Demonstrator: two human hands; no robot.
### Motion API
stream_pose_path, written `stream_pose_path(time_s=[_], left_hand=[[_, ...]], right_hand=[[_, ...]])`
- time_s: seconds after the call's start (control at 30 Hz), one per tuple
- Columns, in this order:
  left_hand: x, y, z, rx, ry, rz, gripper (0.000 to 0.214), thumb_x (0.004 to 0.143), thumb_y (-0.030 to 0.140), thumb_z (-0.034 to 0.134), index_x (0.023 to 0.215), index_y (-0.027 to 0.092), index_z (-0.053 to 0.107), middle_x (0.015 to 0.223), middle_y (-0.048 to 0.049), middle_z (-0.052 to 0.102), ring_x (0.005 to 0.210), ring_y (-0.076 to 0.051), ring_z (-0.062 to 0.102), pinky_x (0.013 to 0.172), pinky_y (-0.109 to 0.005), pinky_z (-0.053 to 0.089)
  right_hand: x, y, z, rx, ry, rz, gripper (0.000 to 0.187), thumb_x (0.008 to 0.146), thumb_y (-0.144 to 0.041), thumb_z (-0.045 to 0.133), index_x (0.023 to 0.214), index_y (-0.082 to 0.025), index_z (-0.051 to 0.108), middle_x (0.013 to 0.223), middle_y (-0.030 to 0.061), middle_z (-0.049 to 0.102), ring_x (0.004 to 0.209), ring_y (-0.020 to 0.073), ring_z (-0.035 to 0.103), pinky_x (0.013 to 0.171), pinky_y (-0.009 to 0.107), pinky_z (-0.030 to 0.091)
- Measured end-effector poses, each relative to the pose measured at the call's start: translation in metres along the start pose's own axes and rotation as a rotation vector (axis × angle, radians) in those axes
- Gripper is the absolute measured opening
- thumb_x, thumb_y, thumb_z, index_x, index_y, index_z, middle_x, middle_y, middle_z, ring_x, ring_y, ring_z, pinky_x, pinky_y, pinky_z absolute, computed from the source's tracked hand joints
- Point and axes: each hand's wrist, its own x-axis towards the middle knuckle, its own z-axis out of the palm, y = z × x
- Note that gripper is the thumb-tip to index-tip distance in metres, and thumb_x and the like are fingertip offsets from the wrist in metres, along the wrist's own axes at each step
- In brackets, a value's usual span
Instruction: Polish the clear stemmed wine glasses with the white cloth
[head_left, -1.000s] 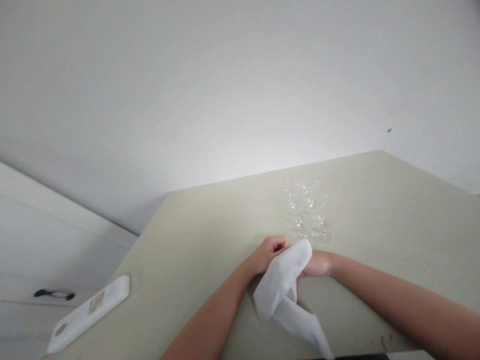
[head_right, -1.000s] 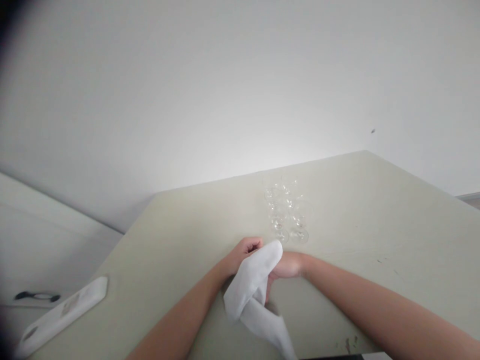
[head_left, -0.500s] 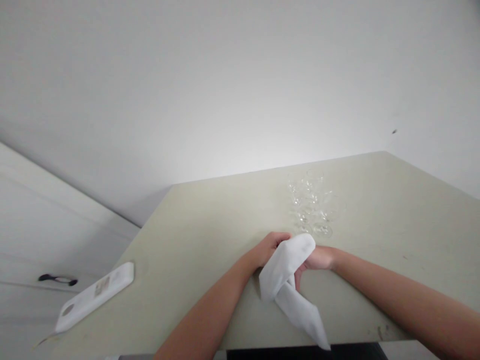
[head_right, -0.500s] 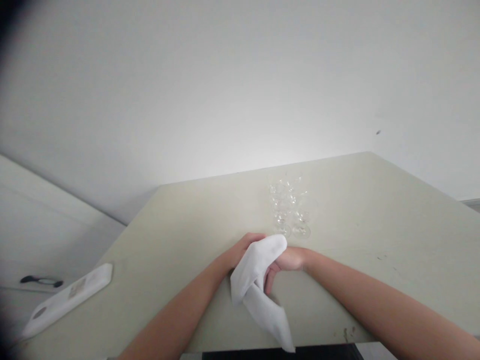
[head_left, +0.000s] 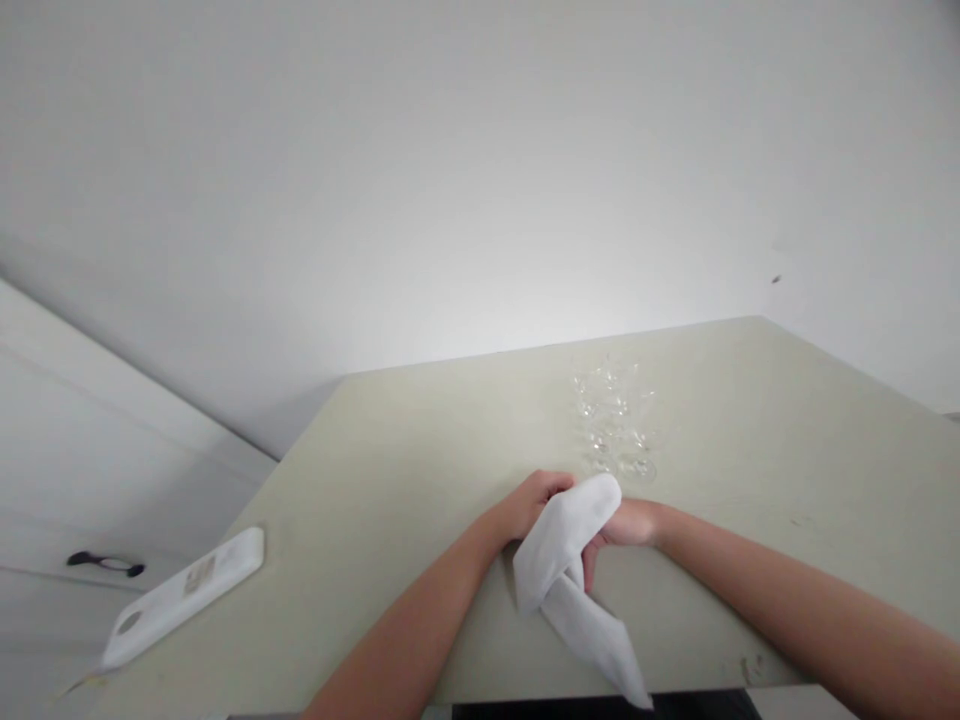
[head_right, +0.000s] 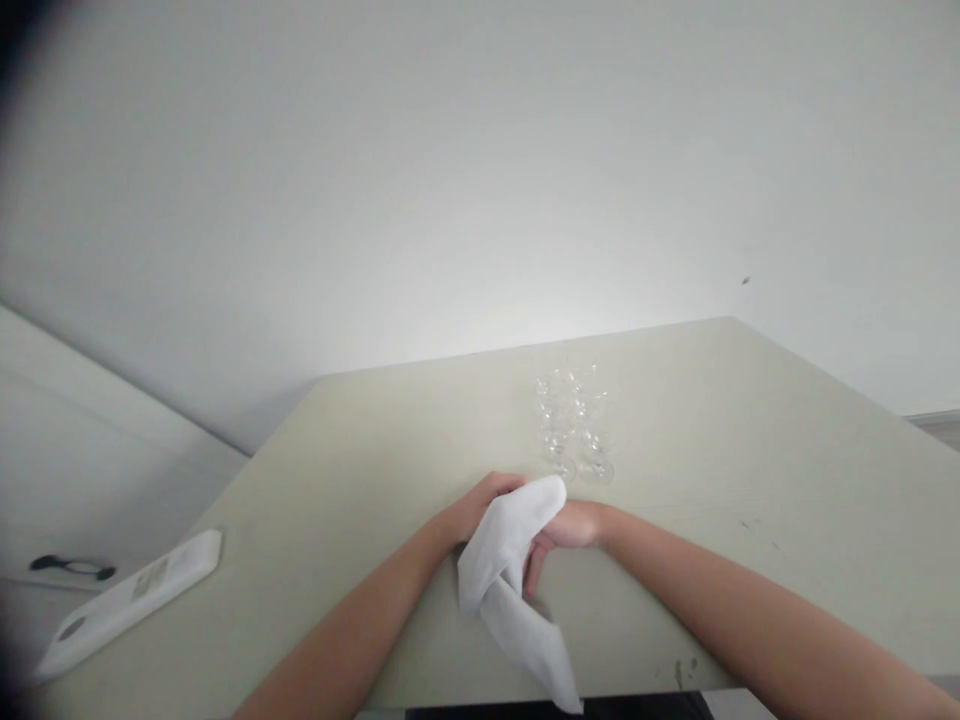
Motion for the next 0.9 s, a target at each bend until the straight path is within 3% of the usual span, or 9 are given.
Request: stream_pose_path(time_s=[0.1, 0.4, 0.7, 0.9], left_hand=[[0.000, 0.001, -0.001, -0.069, -0.046, 0.026, 0.014, 0.075, 0.031, 0.059, 0.070, 0.019, 0.055, 0.070, -0.0004, 0.057, 0.070, -0.018, 0.051, 0.066, -0.031, 0.044], [0.000, 0.004, -0.001, -0.101, -0.030, 0.015, 0.015, 0.074, 0.029, 0.062, 0.065, 0.020, 0.054, 0.066, 0.0012, 0.055, 0.064, -0.017, 0.046, 0.061, -0.032, 0.041], [-0.001, 0.005, -0.002, -0.067, -0.066, 0.001, 0.016, 0.075, 0.029, 0.059, 0.067, 0.019, 0.049, 0.068, 0.0010, 0.049, 0.068, -0.016, 0.042, 0.063, -0.032, 0.037], [-0.002, -0.001, 0.001, 0.018, -0.019, 0.020, 0.025, 0.080, 0.030, 0.058, 0.064, 0.019, 0.043, 0.062, 0.0040, 0.040, 0.063, -0.013, 0.036, 0.058, -0.029, 0.030]], right_hand=[[-0.001, -0.001, 0.001, 0.028, 0.011, 0.001, 0.053, 0.079, -0.065, 0.068, 0.096, -0.015, 0.075, 0.088, 0.0126, 0.077, 0.066, 0.0195, 0.073, 0.052, 0.023, 0.058], [0.000, -0.007, 0.004, 0.041, 0.019, 0.014, 0.046, 0.075, -0.061, 0.076, 0.094, -0.018, 0.075, 0.085, 0.0092, 0.078, 0.068, 0.0214, 0.074, 0.061, 0.026, 0.061], [-0.003, -0.004, 0.002, 0.044, 0.029, -0.021, 0.058, 0.076, -0.059, 0.077, 0.111, -0.014, 0.071, 0.111, 0.0161, 0.074, 0.084, 0.0229, 0.073, 0.059, 0.025, 0.058], [-0.003, -0.012, 0.007, -0.029, 0.054, -0.034, 0.042, 0.077, -0.049, 0.077, 0.100, -0.015, 0.070, 0.090, 0.0083, 0.075, 0.072, 0.0192, 0.072, 0.065, 0.029, 0.059]])
